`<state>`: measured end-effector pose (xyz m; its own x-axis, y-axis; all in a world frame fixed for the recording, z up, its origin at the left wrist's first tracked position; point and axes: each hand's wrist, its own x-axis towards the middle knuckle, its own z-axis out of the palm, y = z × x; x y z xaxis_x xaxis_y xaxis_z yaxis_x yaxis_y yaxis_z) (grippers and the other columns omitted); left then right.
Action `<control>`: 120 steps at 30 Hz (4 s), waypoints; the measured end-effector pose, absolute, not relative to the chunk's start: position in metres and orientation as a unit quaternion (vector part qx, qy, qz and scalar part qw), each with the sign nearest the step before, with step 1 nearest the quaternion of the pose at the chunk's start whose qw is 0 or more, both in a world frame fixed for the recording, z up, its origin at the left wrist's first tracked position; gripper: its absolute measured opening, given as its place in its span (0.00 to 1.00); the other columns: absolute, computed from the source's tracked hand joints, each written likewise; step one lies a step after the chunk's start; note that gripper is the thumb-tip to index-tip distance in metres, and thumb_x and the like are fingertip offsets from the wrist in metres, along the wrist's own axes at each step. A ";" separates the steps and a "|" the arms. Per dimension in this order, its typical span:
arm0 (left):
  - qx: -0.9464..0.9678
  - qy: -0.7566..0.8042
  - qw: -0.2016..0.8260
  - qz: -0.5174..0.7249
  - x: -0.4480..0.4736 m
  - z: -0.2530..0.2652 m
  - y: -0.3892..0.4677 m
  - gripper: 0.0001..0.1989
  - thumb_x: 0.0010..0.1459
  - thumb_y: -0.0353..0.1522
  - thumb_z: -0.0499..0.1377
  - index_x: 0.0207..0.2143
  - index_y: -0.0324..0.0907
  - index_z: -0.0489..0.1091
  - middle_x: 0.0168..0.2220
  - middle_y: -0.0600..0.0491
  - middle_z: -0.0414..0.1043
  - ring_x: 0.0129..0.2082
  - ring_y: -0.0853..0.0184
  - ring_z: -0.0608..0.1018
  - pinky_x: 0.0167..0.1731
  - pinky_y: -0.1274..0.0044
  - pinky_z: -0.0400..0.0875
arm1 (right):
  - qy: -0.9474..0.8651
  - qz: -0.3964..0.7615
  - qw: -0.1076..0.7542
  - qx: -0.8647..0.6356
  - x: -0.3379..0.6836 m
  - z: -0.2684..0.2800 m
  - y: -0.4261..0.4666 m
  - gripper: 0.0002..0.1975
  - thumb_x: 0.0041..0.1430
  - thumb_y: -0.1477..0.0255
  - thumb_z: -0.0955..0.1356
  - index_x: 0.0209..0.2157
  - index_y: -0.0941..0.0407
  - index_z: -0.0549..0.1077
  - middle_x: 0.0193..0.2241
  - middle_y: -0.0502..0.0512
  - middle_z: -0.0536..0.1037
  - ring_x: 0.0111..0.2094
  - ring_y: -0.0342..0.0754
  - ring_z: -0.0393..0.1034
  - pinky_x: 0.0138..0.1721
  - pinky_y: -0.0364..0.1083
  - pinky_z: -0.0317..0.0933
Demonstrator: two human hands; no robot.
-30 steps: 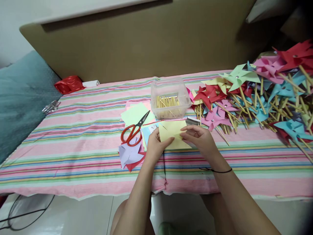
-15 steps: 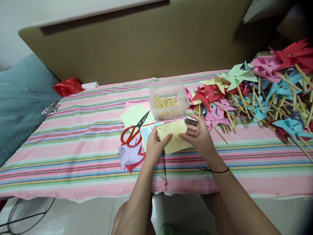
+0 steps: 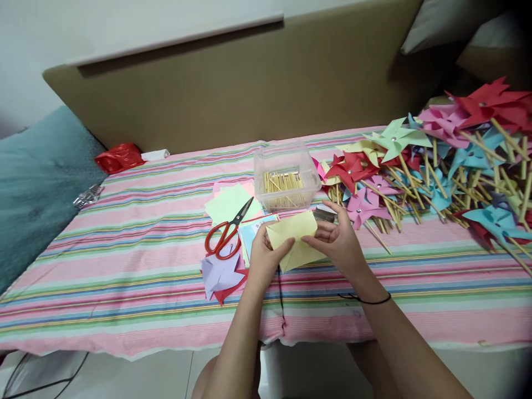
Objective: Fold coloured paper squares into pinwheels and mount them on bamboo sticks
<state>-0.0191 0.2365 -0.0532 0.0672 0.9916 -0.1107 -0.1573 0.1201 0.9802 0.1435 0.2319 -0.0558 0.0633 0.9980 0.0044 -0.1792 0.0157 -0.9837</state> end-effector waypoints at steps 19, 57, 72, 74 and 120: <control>0.378 0.507 0.541 0.555 -0.007 -0.048 0.234 0.26 0.39 0.32 0.69 0.39 0.43 0.59 0.27 0.57 0.73 0.25 0.69 0.75 0.27 0.78 0.69 | -0.332 0.586 0.577 -0.463 0.130 -0.057 0.230 0.47 0.39 0.67 0.79 0.57 0.53 0.53 0.31 0.53 0.81 0.31 0.50 0.77 0.31 0.46 0.70; 0.426 0.456 0.628 0.465 -0.038 -0.045 0.241 0.24 0.42 0.33 0.70 0.41 0.41 0.65 0.35 0.50 0.77 0.28 0.71 0.76 0.31 0.79 0.69 | -0.422 0.689 0.381 -0.449 0.157 -0.059 0.233 0.47 0.41 0.69 0.77 0.58 0.53 0.50 0.29 0.51 0.81 0.31 0.53 0.77 0.31 0.48 0.65; 0.474 0.447 0.631 0.421 -0.038 -0.038 0.236 0.16 0.52 0.41 0.64 0.39 0.42 0.70 0.32 0.51 0.76 0.30 0.68 0.75 0.27 0.79 0.67 | -0.416 0.679 0.385 -0.466 0.155 -0.060 0.233 0.45 0.40 0.71 0.76 0.57 0.54 0.51 0.25 0.48 0.80 0.29 0.53 0.77 0.30 0.47 0.64; 0.499 0.446 0.612 0.422 -0.037 -0.037 0.236 0.14 0.51 0.41 0.64 0.36 0.41 0.73 0.33 0.50 0.75 0.33 0.67 0.75 0.31 0.79 0.68 | -0.419 0.678 0.380 -0.469 0.155 -0.060 0.232 0.45 0.40 0.71 0.76 0.57 0.53 0.52 0.24 0.47 0.80 0.29 0.54 0.77 0.31 0.48 0.64; 0.569 0.410 0.560 0.440 -0.029 -0.057 0.238 0.10 0.39 0.33 0.71 0.26 0.40 0.77 0.34 0.47 0.76 0.36 0.63 0.78 0.37 0.74 0.72 | -0.398 0.676 0.390 -0.483 0.155 -0.052 0.230 0.47 0.35 0.73 0.77 0.56 0.54 0.54 0.26 0.51 0.82 0.28 0.52 0.76 0.29 0.47 0.65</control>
